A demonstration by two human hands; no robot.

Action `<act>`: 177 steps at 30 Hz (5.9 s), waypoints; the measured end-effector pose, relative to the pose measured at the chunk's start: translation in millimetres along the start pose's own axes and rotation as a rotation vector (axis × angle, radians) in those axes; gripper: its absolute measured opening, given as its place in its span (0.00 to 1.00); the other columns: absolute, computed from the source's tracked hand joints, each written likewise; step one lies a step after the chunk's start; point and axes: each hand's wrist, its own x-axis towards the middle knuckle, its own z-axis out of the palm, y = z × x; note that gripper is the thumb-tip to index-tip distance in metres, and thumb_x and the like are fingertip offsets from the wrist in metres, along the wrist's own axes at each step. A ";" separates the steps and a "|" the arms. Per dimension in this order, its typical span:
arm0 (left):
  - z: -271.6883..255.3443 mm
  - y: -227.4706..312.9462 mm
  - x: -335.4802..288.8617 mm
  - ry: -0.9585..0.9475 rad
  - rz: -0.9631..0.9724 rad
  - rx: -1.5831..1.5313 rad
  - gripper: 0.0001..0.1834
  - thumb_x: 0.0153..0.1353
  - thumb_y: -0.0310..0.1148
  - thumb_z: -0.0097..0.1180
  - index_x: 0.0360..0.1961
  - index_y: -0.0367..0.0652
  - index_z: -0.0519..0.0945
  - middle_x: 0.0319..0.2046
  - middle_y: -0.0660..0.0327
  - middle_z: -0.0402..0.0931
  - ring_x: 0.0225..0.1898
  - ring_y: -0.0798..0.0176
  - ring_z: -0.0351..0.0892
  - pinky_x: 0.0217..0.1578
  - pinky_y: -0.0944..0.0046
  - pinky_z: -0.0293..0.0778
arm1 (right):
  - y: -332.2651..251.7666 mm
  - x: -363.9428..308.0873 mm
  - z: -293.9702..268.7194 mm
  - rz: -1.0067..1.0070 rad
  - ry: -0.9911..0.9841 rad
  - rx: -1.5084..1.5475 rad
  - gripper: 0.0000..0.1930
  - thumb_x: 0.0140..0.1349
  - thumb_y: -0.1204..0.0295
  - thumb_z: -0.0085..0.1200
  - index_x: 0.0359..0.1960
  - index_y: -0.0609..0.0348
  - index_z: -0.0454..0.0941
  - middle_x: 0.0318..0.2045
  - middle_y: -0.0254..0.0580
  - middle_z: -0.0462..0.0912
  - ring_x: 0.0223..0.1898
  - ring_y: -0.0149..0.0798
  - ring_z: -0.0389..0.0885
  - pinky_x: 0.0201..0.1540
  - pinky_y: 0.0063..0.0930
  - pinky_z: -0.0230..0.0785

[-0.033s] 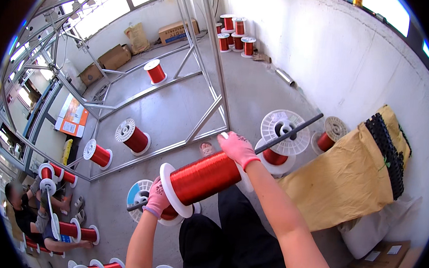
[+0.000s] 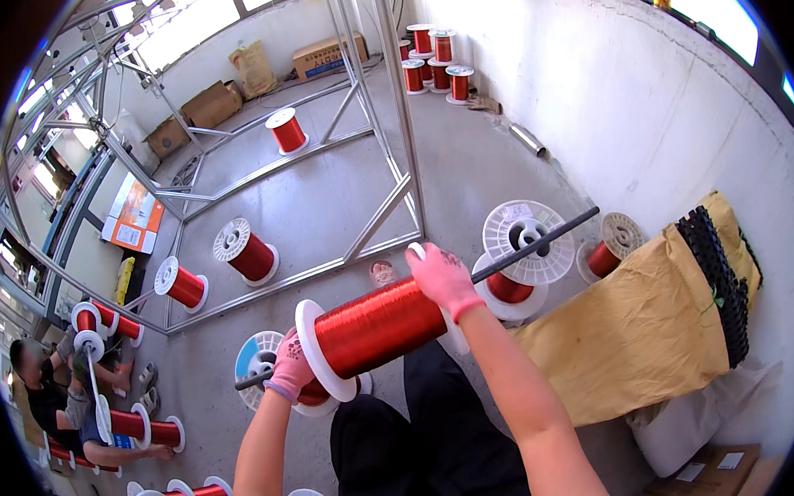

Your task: The person organizes wire spools by sliding them onto a metal rod and placing them around the workspace.

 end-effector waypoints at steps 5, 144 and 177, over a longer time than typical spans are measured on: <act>-9.6 -6.2 -13.5 -0.026 0.016 -0.044 0.17 0.54 0.38 0.46 0.44 0.46 0.78 0.46 0.57 0.76 0.50 0.59 0.73 0.54 0.60 0.63 | 111.3 -107.3 65.0 -0.318 0.325 -0.031 0.14 0.62 0.66 0.48 0.45 0.60 0.72 0.31 0.52 0.78 0.34 0.54 0.76 0.34 0.44 0.67; -3.4 -4.0 5.5 -0.192 -0.104 -0.123 0.15 0.51 0.41 0.53 0.35 0.44 0.81 0.35 0.53 0.80 0.38 0.54 0.80 0.39 0.59 0.75 | -10.5 10.6 6.7 -0.202 0.350 -0.145 0.25 0.61 0.54 0.45 0.48 0.67 0.70 0.41 0.60 0.78 0.48 0.56 0.75 0.50 0.41 0.66; 2.3 -3.7 0.8 -0.177 -0.108 -0.084 0.15 0.53 0.39 0.50 0.38 0.45 0.81 0.39 0.53 0.79 0.43 0.55 0.78 0.43 0.59 0.73 | 275.4 -185.8 93.0 0.506 -0.057 -0.203 0.24 0.62 0.55 0.38 0.55 0.57 0.66 0.49 0.51 0.75 0.50 0.54 0.73 0.51 0.43 0.65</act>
